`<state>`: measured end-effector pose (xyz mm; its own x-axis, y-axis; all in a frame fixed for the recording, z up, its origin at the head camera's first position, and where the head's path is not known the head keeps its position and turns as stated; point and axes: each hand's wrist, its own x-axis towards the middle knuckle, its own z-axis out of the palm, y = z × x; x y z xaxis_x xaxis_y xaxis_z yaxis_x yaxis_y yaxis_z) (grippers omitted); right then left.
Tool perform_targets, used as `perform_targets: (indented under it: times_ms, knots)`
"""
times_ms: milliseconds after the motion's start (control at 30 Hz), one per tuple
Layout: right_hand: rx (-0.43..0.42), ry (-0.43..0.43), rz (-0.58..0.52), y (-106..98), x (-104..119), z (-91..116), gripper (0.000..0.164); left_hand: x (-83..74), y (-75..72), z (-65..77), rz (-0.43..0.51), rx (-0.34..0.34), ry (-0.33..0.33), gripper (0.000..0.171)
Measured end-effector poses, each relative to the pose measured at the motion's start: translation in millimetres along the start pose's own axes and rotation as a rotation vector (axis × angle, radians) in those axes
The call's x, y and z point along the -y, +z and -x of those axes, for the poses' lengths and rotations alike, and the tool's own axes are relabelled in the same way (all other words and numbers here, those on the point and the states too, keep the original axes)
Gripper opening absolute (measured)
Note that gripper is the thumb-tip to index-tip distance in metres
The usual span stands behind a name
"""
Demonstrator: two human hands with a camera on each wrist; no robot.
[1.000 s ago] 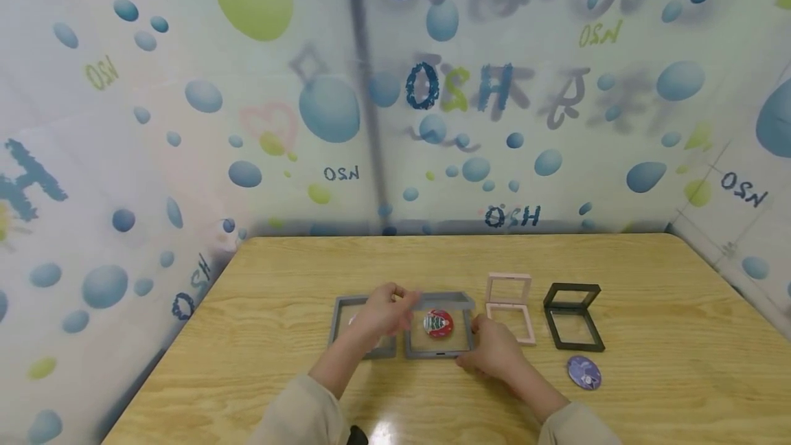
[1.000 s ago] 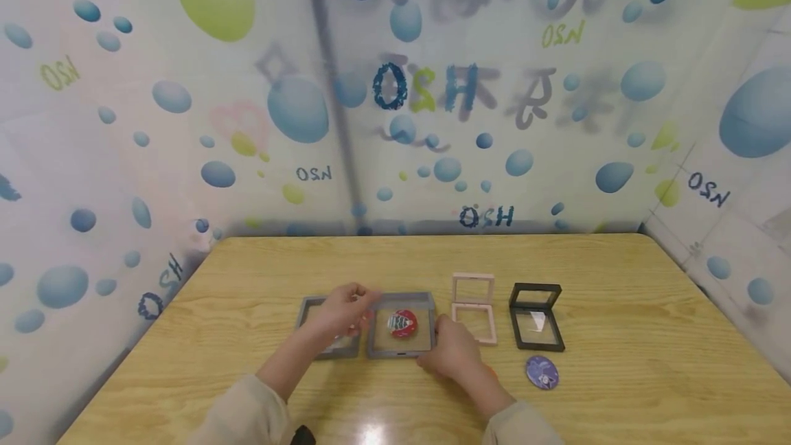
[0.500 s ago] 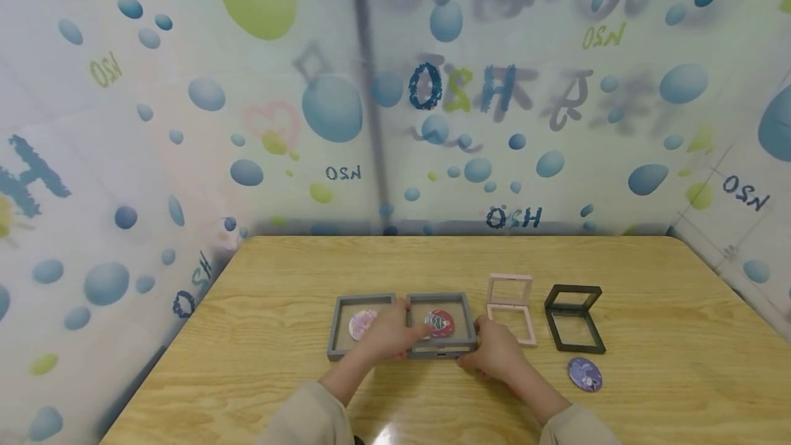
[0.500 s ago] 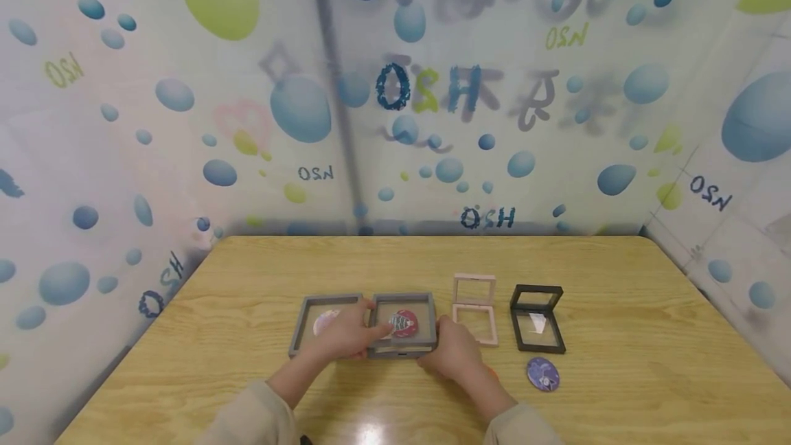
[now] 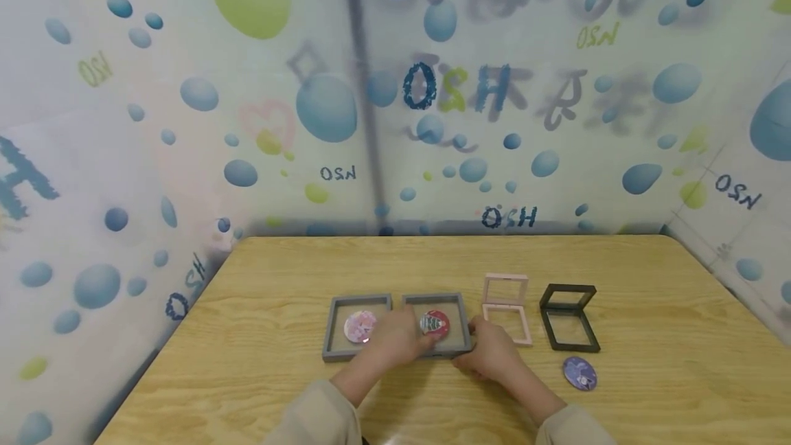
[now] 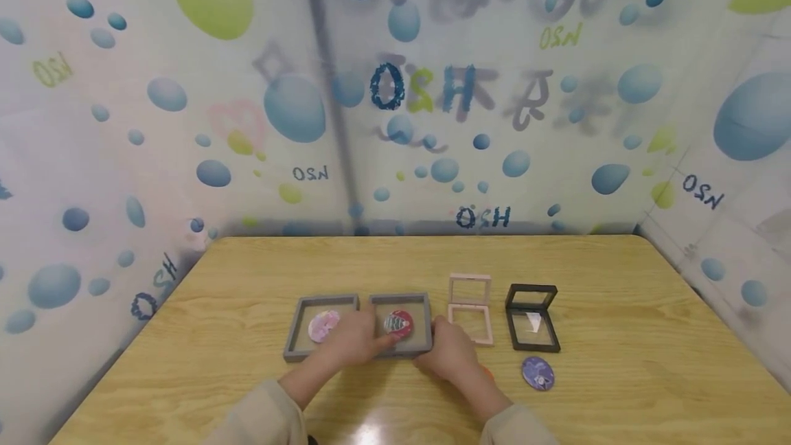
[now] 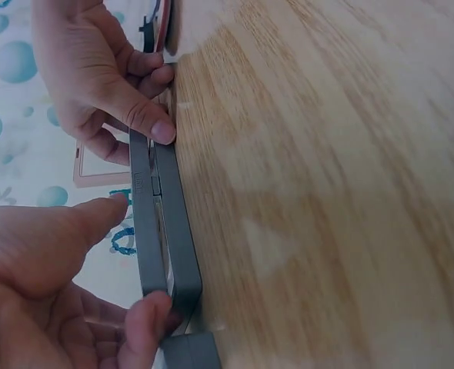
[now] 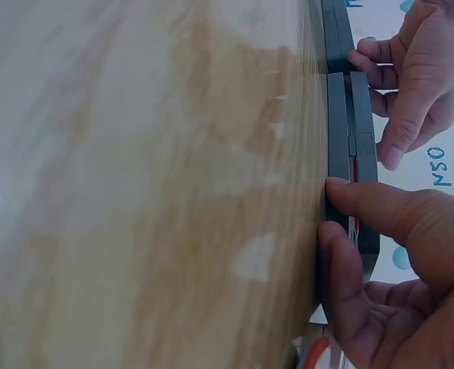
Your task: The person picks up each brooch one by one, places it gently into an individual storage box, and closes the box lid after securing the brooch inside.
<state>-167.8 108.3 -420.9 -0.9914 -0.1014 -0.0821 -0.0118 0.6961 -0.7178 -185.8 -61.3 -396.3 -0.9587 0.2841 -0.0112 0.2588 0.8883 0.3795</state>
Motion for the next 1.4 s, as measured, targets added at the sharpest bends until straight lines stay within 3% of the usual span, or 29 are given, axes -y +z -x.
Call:
perform_targets:
  times_ms: [233, 433, 567, 1067, 1400]
  knots:
    - [-0.001, 0.004, 0.015, -0.2, 3.0, 0.0, 0.051, -0.6, 0.7, -4.4, -0.049, -0.021, 0.029, 0.051]
    - [0.013, 0.018, 0.0, -0.7, 4.3, 0.4, 0.05, -1.7, 2.5, -9.3, -0.084, -0.025, 0.015, 0.096]
    - [0.02, 0.019, 0.002, -1.4, 4.9, 1.1, 0.051, -2.2, 4.0, -11.6, -0.103, 0.002, -0.016, 0.106]
    - [0.006, 0.017, 0.033, -0.5, 6.1, 0.6, 0.05, -4.4, 1.9, -12.9, -0.108, -0.011, -0.017, 0.099]
    - [0.014, 0.033, 0.04, -0.8, 6.1, 1.6, 0.052, -3.0, 9.5, -12.4, -0.197, -0.037, -0.012, 0.089]
